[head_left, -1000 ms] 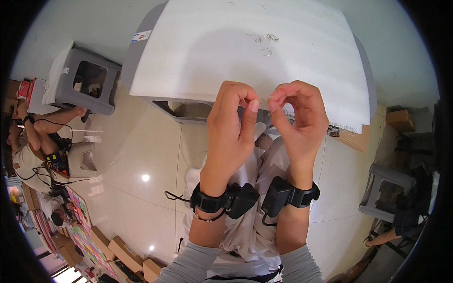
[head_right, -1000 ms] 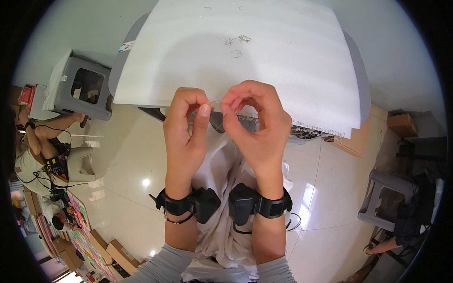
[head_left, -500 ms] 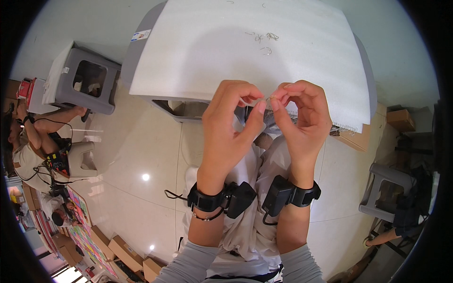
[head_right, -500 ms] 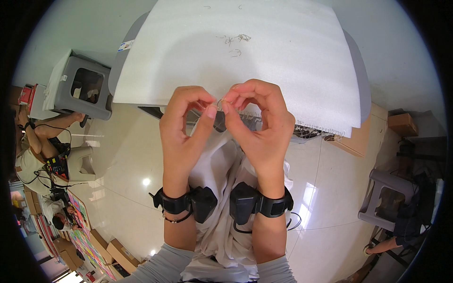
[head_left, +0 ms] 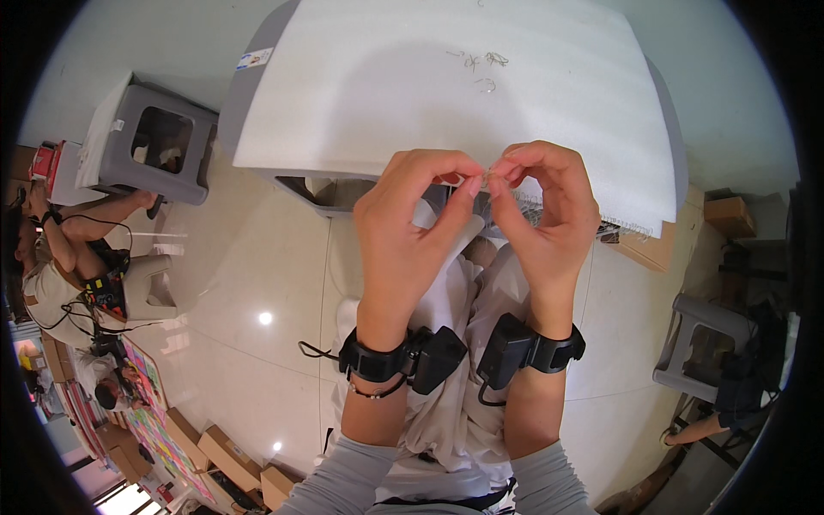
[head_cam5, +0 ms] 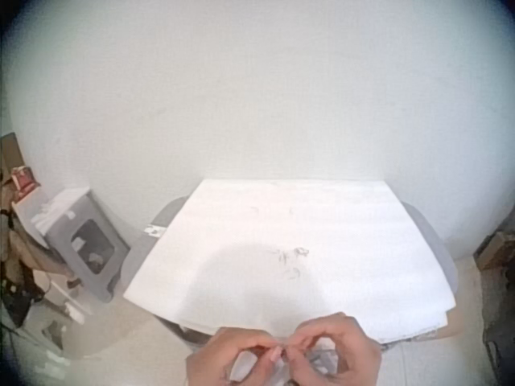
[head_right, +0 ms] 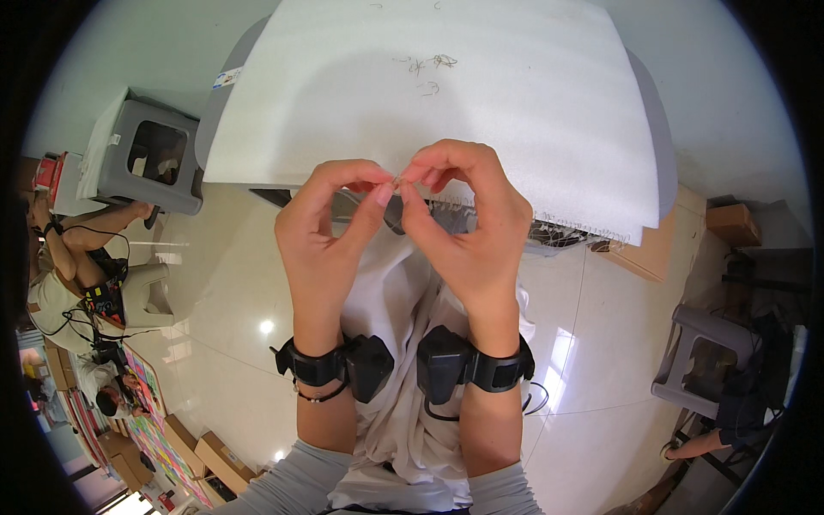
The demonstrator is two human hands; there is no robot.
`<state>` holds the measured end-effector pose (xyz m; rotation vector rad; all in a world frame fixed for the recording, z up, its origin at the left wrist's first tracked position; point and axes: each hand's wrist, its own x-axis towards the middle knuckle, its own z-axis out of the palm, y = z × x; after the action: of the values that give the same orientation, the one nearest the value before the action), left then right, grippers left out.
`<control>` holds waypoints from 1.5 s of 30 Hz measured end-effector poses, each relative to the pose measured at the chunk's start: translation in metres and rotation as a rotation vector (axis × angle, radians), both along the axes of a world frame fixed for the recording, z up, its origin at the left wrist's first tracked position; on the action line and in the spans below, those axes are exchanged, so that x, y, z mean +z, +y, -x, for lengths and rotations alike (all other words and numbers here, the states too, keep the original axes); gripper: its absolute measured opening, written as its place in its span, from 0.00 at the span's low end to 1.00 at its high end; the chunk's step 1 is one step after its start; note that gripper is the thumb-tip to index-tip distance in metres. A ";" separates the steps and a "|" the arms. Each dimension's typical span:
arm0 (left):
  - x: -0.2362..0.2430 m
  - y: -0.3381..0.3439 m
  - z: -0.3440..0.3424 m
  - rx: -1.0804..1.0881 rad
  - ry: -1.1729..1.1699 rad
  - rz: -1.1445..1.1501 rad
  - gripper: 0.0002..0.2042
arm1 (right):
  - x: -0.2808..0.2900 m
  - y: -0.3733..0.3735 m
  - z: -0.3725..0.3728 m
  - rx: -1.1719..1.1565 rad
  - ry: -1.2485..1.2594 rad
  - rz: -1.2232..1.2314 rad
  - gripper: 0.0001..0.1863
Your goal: The person picks up and organizes small metal fishing hooks on a white foam pad by hand.
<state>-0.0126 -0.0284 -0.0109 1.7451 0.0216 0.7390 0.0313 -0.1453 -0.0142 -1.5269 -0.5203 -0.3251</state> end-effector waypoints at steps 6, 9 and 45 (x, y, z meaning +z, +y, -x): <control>0.002 0.003 0.006 -0.080 0.110 0.065 0.06 | -0.001 -0.001 -0.001 -0.014 -0.025 0.000 0.12; 0.002 0.004 0.005 -0.088 0.117 0.083 0.06 | -0.001 -0.002 -0.001 -0.023 -0.019 -0.001 0.11; -0.003 0.004 0.004 -0.007 0.160 0.079 0.06 | -0.003 -0.001 -0.006 -0.078 -0.137 0.321 0.05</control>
<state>-0.0163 -0.0241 -0.0134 1.7244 0.1520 0.5842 0.0369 -0.1462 -0.0169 -1.8472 -0.6446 -0.4239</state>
